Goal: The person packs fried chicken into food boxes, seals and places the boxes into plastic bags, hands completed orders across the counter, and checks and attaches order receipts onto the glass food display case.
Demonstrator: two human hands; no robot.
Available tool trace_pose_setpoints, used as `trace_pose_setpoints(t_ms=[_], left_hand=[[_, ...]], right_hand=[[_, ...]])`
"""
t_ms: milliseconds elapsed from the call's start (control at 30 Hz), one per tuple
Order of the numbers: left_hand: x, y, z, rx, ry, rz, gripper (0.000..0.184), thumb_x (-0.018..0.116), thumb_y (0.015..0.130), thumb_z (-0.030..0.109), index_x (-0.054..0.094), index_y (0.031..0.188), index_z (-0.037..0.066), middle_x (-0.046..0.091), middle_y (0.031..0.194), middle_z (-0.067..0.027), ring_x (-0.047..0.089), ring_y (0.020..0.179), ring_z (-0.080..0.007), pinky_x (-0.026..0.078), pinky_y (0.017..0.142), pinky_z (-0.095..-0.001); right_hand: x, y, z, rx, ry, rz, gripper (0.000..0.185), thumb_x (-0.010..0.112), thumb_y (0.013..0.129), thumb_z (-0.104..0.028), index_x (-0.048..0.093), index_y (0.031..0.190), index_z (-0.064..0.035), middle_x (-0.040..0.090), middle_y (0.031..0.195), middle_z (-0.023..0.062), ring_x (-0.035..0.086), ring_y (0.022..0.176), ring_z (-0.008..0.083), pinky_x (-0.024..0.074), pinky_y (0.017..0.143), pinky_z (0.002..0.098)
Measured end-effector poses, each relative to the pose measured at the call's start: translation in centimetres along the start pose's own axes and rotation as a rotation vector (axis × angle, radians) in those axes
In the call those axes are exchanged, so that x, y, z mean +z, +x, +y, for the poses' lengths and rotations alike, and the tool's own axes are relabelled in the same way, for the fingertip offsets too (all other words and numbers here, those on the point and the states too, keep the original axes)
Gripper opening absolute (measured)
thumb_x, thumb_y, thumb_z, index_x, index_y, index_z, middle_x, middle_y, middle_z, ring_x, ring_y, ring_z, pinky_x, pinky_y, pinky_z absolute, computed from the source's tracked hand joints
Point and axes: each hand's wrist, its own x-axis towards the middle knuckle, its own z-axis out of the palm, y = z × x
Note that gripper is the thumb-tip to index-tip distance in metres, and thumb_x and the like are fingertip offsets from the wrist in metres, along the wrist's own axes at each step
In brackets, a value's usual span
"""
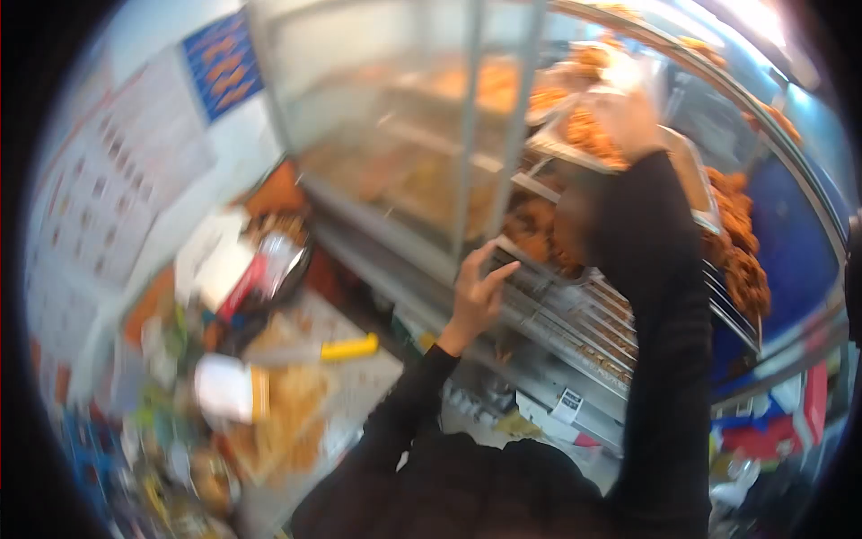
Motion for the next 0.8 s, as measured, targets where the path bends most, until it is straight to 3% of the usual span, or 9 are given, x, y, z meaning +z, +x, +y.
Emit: trace_pose_setpoints(t_ms=[67, 100, 133, 200, 233, 300, 400, 567, 800], left_hand=[[-2.5, -3.5, 1.5, -0.200, -0.096, 0.030, 0.036, 0.049, 0.062, -0.002, 0.054, 0.093, 0.015, 0.043, 0.104, -0.0096, 0.041, 0.096, -0.0244, 0.033, 0.082, -0.0340], [-4.0, -5.0, 2.1, -0.199, -0.113, -0.064, 0.036, 0.049, 0.061, -0.003, 0.054, 0.092, 0.014, 0.043, 0.104, -0.0101, 0.042, 0.094, -0.0246, 0.034, 0.079, -0.0334], [-5.7, -6.6, 2.7, -0.201, -0.141, -0.155, 0.036, 0.049, 0.060, -0.003, 0.054, 0.092, 0.013, 0.044, 0.103, -0.0106, 0.043, 0.092, -0.0249, 0.036, 0.077, -0.0328], [-9.2, -9.6, 3.8, -0.334, -0.086, -0.094, 0.034, 0.049, 0.060, -0.003, 0.054, 0.089, 0.012, 0.046, 0.100, -0.0098, 0.044, 0.089, -0.0248, 0.037, 0.075, -0.0326], [-11.1, -11.3, 3.9, -0.397, -0.027, -0.048, 0.033, 0.050, 0.059, -0.003, 0.054, 0.088, 0.012, 0.047, 0.099, -0.0096, 0.045, 0.089, -0.0246, 0.037, 0.074, -0.0327], [-15.6, -13.3, 4.9, -0.516, 0.109, 0.034, 0.028, 0.050, 0.062, 0.000, 0.052, 0.088, 0.009, 0.049, 0.093, -0.0105, 0.045, 0.087, -0.0254, 0.036, 0.074, -0.0343], [-22.0, -16.3, 4.9, -0.681, 0.558, 0.353, 0.022, 0.052, 0.066, 0.005, 0.051, 0.088, 0.006, 0.044, 0.097, -0.0136, 0.040, 0.094, -0.0285, 0.031, 0.080, -0.0357], [-30.4, -18.1, 0.9, -0.839, 0.976, 0.653, 0.026, 0.059, 0.064, 0.012, 0.051, 0.087, 0.005, 0.038, 0.104, -0.0173, 0.033, 0.100, -0.0310, 0.027, 0.083, -0.0380], [-31.3, -22.4, -3.0, -0.897, 0.604, 0.377, 0.015, 0.060, 0.060, 0.007, 0.051, 0.071, 0.004, 0.035, 0.106, -0.0178, 0.034, 0.099, -0.0322, 0.029, 0.081, -0.0390]], right_hand=[[-1.3, -2.7, -0.3, 0.148, -0.015, -0.254, 0.022, 0.041, 0.076, -0.025, 0.056, 0.087, -0.0126, 0.056, 0.078, 0.0074, 0.051, 0.078, 0.0232, 0.0303, 0.082, 0.0380], [2.2, -5.9, 1.3, -0.180, -0.549, -0.050, 0.017, 0.045, 0.073, -0.018, 0.056, 0.081, -0.0092, 0.054, 0.083, 0.0066, 0.049, 0.081, 0.0176, 0.0404, 0.066, 0.0312], [-7.3, -1.1, -4.1, 0.193, 0.028, -0.228, 0.026, 0.038, 0.077, -0.017, 0.051, 0.097, -0.0059, 0.054, 0.092, 0.0071, 0.050, 0.087, 0.0196, 0.0368, 0.077, 0.0263], [-4.7, -5.5, -2.1, 0.096, 0.097, -0.362, 0.037, 0.037, 0.082, -0.016, 0.032, 0.113, 0.0017, 0.043, 0.111, 0.0085, 0.044, 0.098, 0.0136, 0.0319, 0.086, 0.0220], [-9.5, -2.4, -7.6, 0.610, 0.697, -0.315, 0.038, 0.029, 0.083, -0.012, 0.025, 0.119, -0.0008, 0.041, 0.113, 0.0113, 0.049, 0.089, 0.0150, 0.0378, 0.078, 0.0205], [-11.4, -3.0, -11.1, 0.904, 1.495, -0.113, 0.036, 0.033, 0.081, -0.011, 0.029, 0.115, 0.0020, 0.041, 0.110, 0.0142, 0.046, 0.094, 0.0191, 0.0385, 0.080, 0.0231], [-13.4, -3.5, -17.5, 1.217, 2.363, -0.354, 0.036, 0.039, 0.079, -0.011, 0.033, 0.111, 0.0045, 0.043, 0.104, 0.0165, 0.044, 0.096, 0.0239, 0.0403, 0.079, 0.0279], [-12.8, -0.9, -34.9, 1.103, 2.617, -0.790, 0.032, 0.038, 0.080, -0.018, 0.040, 0.106, 0.0008, 0.050, 0.095, 0.0117, 0.051, 0.082, 0.0190, 0.0409, 0.067, 0.0258], [-9.7, 0.9, -53.6, 0.844, 2.204, -1.483, 0.032, 0.052, 0.073, -0.018, 0.045, 0.101, -0.0034, 0.053, 0.080, 0.0051, 0.051, 0.069, 0.0105, 0.0418, 0.055, 0.0210]])
